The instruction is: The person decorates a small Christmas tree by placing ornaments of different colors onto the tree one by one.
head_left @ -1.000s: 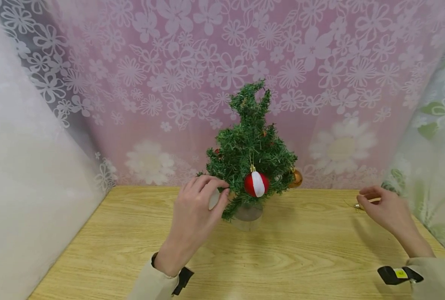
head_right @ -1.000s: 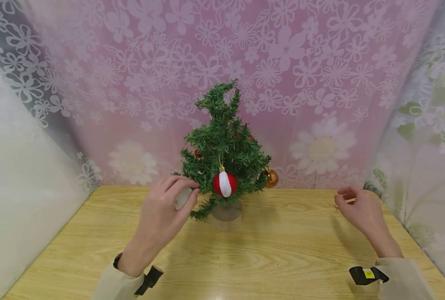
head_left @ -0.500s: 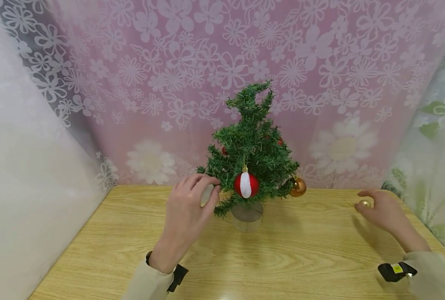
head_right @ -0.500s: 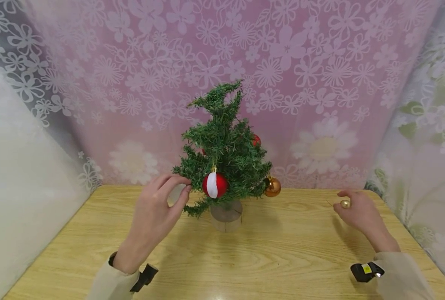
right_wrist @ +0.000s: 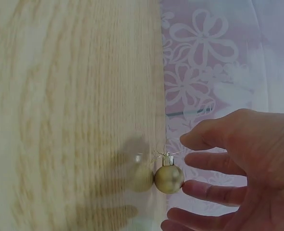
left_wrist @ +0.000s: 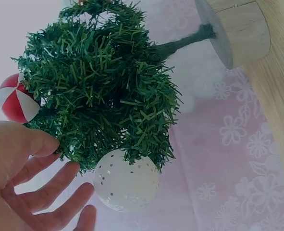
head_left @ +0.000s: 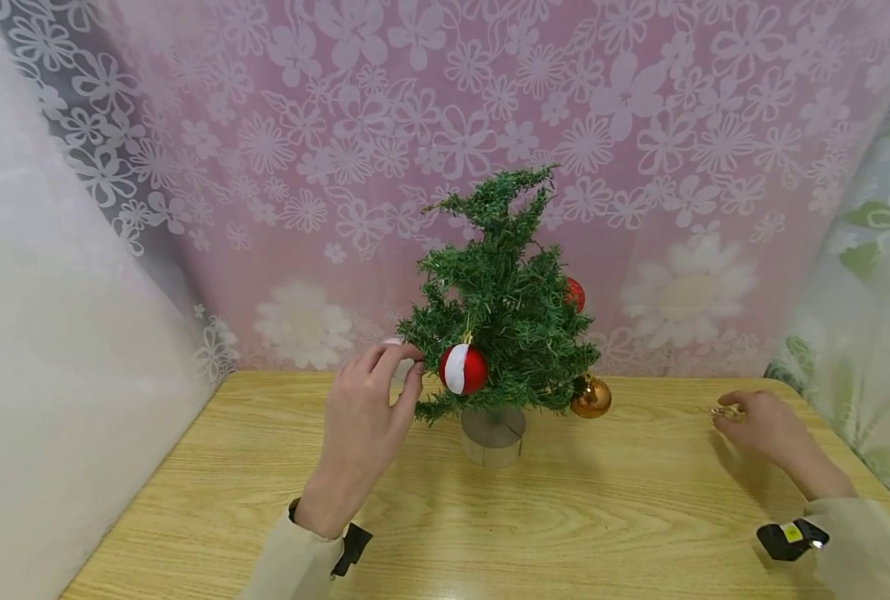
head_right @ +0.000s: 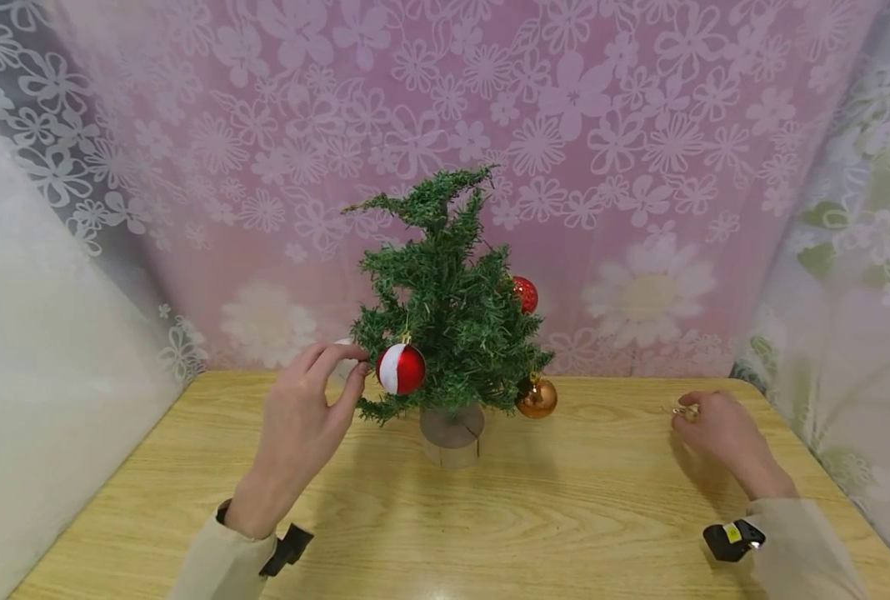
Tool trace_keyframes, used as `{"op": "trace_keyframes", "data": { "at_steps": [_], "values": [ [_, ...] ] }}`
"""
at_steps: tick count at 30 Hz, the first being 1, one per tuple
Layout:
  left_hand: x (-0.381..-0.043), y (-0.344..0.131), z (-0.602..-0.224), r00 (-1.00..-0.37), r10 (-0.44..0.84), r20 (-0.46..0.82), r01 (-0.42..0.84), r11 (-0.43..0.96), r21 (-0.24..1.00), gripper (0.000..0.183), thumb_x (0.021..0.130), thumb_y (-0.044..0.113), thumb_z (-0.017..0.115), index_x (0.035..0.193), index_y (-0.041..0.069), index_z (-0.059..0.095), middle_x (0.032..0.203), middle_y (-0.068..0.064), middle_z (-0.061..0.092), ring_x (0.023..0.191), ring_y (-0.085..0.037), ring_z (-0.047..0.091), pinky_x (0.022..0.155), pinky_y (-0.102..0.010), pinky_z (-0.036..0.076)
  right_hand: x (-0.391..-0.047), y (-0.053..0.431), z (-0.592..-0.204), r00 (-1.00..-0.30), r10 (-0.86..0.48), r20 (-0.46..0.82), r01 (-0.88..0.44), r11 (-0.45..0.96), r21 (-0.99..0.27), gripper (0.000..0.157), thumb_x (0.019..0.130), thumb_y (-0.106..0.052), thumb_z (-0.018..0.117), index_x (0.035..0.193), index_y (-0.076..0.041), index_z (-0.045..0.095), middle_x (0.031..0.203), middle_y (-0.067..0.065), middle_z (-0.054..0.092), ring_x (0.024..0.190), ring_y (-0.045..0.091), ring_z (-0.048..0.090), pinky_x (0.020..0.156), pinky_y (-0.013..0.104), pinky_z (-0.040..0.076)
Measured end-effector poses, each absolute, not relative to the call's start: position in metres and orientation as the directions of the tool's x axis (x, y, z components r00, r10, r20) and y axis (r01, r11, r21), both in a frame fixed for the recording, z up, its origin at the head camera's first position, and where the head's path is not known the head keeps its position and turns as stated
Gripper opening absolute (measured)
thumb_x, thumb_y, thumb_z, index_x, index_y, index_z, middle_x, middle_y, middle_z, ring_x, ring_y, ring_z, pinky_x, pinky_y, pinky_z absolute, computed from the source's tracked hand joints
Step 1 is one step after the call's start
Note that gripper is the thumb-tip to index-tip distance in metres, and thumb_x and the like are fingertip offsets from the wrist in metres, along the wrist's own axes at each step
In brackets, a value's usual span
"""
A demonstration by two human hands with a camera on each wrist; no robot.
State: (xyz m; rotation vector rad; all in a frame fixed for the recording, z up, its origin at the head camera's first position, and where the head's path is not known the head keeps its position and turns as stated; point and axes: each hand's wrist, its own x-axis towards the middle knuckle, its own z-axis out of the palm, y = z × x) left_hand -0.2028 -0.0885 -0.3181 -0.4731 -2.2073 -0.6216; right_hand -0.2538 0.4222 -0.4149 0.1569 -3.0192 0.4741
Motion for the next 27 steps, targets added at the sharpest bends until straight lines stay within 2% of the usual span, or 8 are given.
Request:
{"op": "trace_keyframes", "data": {
  "at_steps": [5, 10, 13, 16, 18, 20, 24, 27],
  "values": [
    [-0.205, -0.090, -0.319, -0.653, 0.128, 0.747, 0.514, 0.799, 0.313, 0.009, 0.099, 0.017, 0.068, 0.107, 0.017, 0.072, 0.107, -0.004, 0.073, 0.090, -0.025, 0.067, 0.072, -0.040, 0.054, -0.255, 0.423, -0.415, -0.991, -0.096, 0.092, -0.117, 0.956, -0.270, 0.041, 0.093, -0.013, 0.063, 0.111, 0.024, 0.063, 0.100, 0.041, 0.066, 0.086, 0.052, 0.066, 0.072, 0.058, 0.056],
    [-0.209, -0.094, -0.321, -0.682, 0.141, 0.718, 0.535, 0.766, 0.357, 0.010, 0.100, 0.017, 0.066, 0.109, 0.016, 0.071, 0.112, -0.004, 0.072, 0.098, -0.025, 0.069, 0.074, -0.040, 0.057, -0.253, 0.419, -0.413, -0.991, -0.094, 0.097, -0.116, 0.958, -0.261, 0.033, 0.091, -0.010, 0.065, 0.104, 0.020, 0.067, 0.097, 0.037, 0.068, 0.087, 0.052, 0.063, 0.073, 0.058, 0.054],
    [-0.212, -0.098, -0.321, -0.696, 0.165, 0.699, 0.558, 0.736, 0.382, 0.011, 0.102, 0.017, 0.065, 0.111, 0.016, 0.071, 0.115, -0.004, 0.071, 0.092, -0.024, 0.069, 0.068, -0.034, 0.054, -0.252, 0.417, -0.413, -0.992, -0.093, 0.089, -0.114, 0.956, -0.270, 0.028, 0.091, -0.009, 0.066, 0.100, 0.017, 0.068, 0.095, 0.035, 0.068, 0.086, 0.051, 0.063, 0.073, 0.059, 0.054],
    [-0.216, -0.102, -0.321, -0.702, 0.191, 0.685, 0.585, 0.704, 0.403, 0.012, 0.102, 0.017, 0.064, 0.112, 0.015, 0.070, 0.116, -0.005, 0.071, 0.091, -0.023, 0.069, 0.066, -0.032, 0.051, -0.251, 0.416, -0.413, -0.991, -0.104, 0.082, -0.122, 0.955, -0.271, 0.023, 0.089, -0.009, 0.068, 0.097, 0.012, 0.068, 0.092, 0.032, 0.068, 0.082, 0.047, 0.064, 0.071, 0.058, 0.053],
    [-0.220, -0.104, -0.320, -0.702, 0.206, 0.681, 0.605, 0.678, 0.418, 0.013, 0.102, 0.017, 0.064, 0.113, 0.014, 0.069, 0.116, -0.006, 0.070, 0.094, -0.024, 0.069, 0.070, -0.035, 0.053, -0.250, 0.415, -0.414, -0.992, -0.106, 0.075, -0.122, 0.955, -0.272, 0.020, 0.088, -0.010, 0.069, 0.094, 0.009, 0.067, 0.090, 0.028, 0.068, 0.080, 0.042, 0.064, 0.071, 0.055, 0.053],
    [-0.223, -0.106, -0.320, -0.706, 0.217, 0.675, 0.618, 0.655, 0.436, 0.013, 0.102, 0.016, 0.064, 0.113, 0.013, 0.069, 0.117, -0.007, 0.070, 0.104, -0.026, 0.069, 0.078, -0.040, 0.055, -0.248, 0.414, -0.414, -0.991, -0.113, 0.072, -0.129, 0.954, -0.272, 0.018, 0.087, -0.011, 0.070, 0.092, 0.006, 0.065, 0.088, 0.022, 0.067, 0.076, 0.035, 0.062, 0.068, 0.050, 0.052],
    [-0.231, -0.109, -0.319, -0.722, 0.231, 0.652, 0.625, 0.623, 0.471, 0.013, 0.102, 0.016, 0.064, 0.113, 0.012, 0.069, 0.117, -0.008, 0.070, 0.100, -0.025, 0.068, 0.075, -0.039, 0.051, -0.246, 0.413, -0.416, -0.989, -0.118, 0.093, -0.139, 0.953, -0.270, 0.014, 0.086, -0.010, 0.070, 0.089, 0.002, 0.064, 0.083, 0.013, 0.064, 0.071, 0.022, 0.056, 0.064, 0.039, 0.047],
    [-0.237, -0.111, -0.320, -0.733, 0.236, 0.638, 0.623, 0.609, 0.491, 0.014, 0.102, 0.016, 0.064, 0.114, 0.012, 0.069, 0.118, -0.009, 0.069, 0.103, -0.025, 0.067, 0.077, -0.041, 0.051, -0.245, 0.411, -0.417, -0.986, -0.122, 0.117, -0.150, 0.953, -0.264, 0.012, 0.085, -0.009, 0.071, 0.087, 0.000, 0.063, 0.080, 0.009, 0.063, 0.069, 0.019, 0.051, 0.062, 0.035, 0.043]
  ]
}}
